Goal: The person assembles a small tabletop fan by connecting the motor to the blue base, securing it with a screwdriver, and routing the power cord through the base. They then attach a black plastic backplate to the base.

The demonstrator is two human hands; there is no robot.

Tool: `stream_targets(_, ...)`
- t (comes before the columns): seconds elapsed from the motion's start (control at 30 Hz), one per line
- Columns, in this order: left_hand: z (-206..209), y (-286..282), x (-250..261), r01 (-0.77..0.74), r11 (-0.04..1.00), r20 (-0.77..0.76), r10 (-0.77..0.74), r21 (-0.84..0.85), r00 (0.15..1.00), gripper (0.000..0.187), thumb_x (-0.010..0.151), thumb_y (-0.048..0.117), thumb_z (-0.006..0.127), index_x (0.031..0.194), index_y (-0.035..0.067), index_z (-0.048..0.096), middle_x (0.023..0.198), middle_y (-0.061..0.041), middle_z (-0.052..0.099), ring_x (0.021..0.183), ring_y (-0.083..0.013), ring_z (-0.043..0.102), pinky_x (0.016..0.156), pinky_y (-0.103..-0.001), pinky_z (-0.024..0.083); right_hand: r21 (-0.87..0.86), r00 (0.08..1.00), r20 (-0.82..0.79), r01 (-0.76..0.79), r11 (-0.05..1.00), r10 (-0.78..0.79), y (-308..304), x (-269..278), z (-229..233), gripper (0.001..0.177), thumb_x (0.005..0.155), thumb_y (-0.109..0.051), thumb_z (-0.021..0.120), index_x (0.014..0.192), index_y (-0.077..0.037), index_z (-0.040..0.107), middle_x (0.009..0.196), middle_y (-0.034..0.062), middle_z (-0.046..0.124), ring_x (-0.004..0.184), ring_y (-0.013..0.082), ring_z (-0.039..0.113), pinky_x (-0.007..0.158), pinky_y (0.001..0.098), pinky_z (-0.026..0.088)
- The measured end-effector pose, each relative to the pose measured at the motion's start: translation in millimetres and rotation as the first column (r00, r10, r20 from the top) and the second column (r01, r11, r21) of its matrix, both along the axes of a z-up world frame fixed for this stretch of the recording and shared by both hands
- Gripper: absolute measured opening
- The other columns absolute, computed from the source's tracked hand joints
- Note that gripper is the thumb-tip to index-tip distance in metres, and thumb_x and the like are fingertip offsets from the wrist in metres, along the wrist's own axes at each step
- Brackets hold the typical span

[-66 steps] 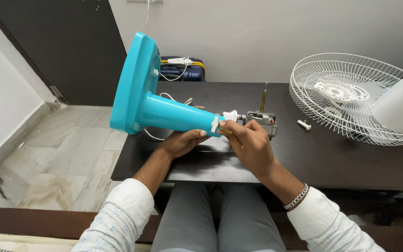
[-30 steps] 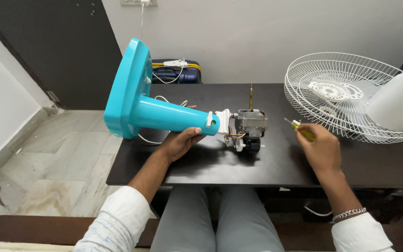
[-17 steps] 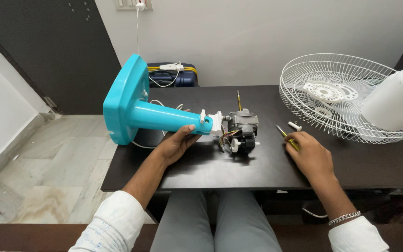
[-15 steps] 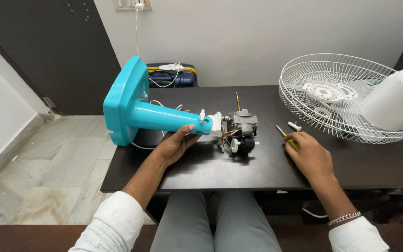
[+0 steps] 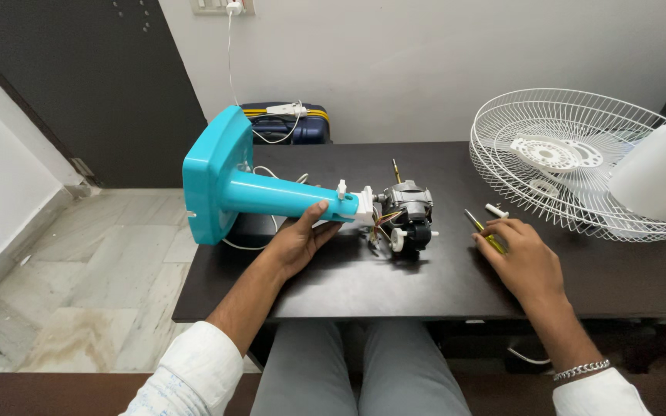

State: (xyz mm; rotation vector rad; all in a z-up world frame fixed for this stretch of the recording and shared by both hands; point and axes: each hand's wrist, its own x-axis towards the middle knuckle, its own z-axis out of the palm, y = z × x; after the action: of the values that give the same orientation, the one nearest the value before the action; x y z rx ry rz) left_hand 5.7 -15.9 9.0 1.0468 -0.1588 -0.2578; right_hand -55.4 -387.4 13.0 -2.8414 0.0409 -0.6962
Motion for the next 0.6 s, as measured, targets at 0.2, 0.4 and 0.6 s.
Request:
stream_targets(0.2,-2,0,-2,0.019,0.998,-0.046,-0.016,0.059,0.999,0.084,0.089,0.044,0.069,0.152,0.003,0.031,0.148,-0.017,0.045,0.133,-0.0323,0.054,0.115,-0.042,0.048,-0.014,0.998,0.057,-0.02,1.0,0.021,0,-2,-2,0.029,0.093,-0.041,0.07,0.107,-0.017,0.077,0.118,-0.0009,0.073,0.101,0.0184,0.072,0.084,0.0372,0.059)
stream_targets(0.4,9,18,-22,0.058,0.954,-0.007,-0.058,0.293,0.998,0.078,0.088,0.039,0.071,0.146,0.001,0.036,0.149,-0.019,0.048,0.134,-0.0322,0.056,0.112,-0.04,0.048,0.002,0.994,0.107,-0.036,0.999,0.035,2,-5,-1,0.029,0.093,-0.04,0.07,0.108,-0.017,0.077,0.118,-0.0005,0.073,0.101,0.0199,0.072,0.085,0.0371,0.059)
stream_targets(0.6,56,40,-75,-0.133,0.699,0.25,-0.068,0.702,0.966,0.047,0.082,0.029,0.08,0.117,0.003,0.065,0.11,-0.009,0.075,0.104,-0.0169,0.074,0.088,-0.03,0.06,0.0,0.995,0.1,-0.029,1.0,0.029,4,-2,1,0.03,0.093,-0.041,0.07,0.107,-0.016,0.077,0.118,-0.0002,0.072,0.096,0.02,0.072,0.082,0.0375,0.059)
